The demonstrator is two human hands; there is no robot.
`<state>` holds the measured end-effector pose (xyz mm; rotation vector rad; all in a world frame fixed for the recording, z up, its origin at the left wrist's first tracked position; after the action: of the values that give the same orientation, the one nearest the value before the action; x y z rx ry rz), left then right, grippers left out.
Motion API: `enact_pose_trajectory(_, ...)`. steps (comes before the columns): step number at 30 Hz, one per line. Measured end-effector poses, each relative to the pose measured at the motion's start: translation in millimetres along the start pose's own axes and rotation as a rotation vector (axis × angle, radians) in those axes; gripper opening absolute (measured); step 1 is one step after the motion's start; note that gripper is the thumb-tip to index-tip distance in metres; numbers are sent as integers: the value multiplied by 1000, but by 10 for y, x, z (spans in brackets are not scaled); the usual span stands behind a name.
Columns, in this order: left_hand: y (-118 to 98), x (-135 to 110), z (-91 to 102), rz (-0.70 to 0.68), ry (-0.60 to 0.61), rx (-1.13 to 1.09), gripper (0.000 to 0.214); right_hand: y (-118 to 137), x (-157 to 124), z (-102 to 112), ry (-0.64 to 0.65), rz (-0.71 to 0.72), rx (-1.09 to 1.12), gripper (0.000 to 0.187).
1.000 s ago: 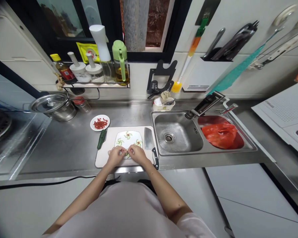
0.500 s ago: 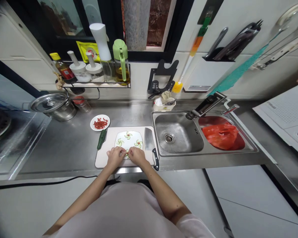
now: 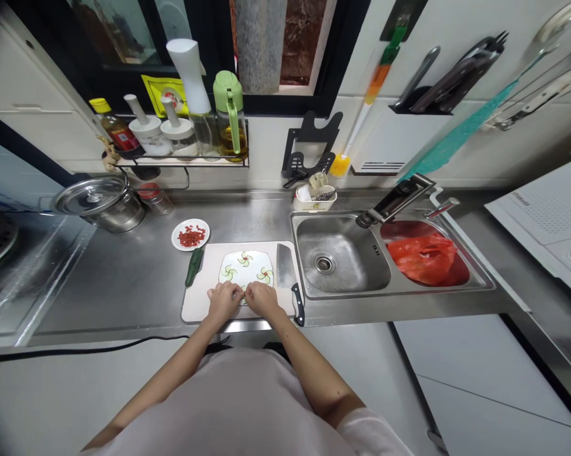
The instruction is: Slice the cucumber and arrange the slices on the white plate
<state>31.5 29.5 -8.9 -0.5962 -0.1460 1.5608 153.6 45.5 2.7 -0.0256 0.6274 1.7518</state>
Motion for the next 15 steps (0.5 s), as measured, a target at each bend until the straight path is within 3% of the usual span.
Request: enact_pose_trajectory(15,6,10,-8,-10,-14,-9,24,14,53,-6,-9,30,47,15)
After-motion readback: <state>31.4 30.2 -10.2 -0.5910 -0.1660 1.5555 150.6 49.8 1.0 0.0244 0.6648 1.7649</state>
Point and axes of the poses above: each hand's wrist, its own x-axis towards the middle knuckle, its own z-axis out of the back of the hand, y = z × x, the point moved 7 cm from there along x, towards the middle knuckle, and after that the axes turned 4 degrees about -z, right-handed, at the moved point
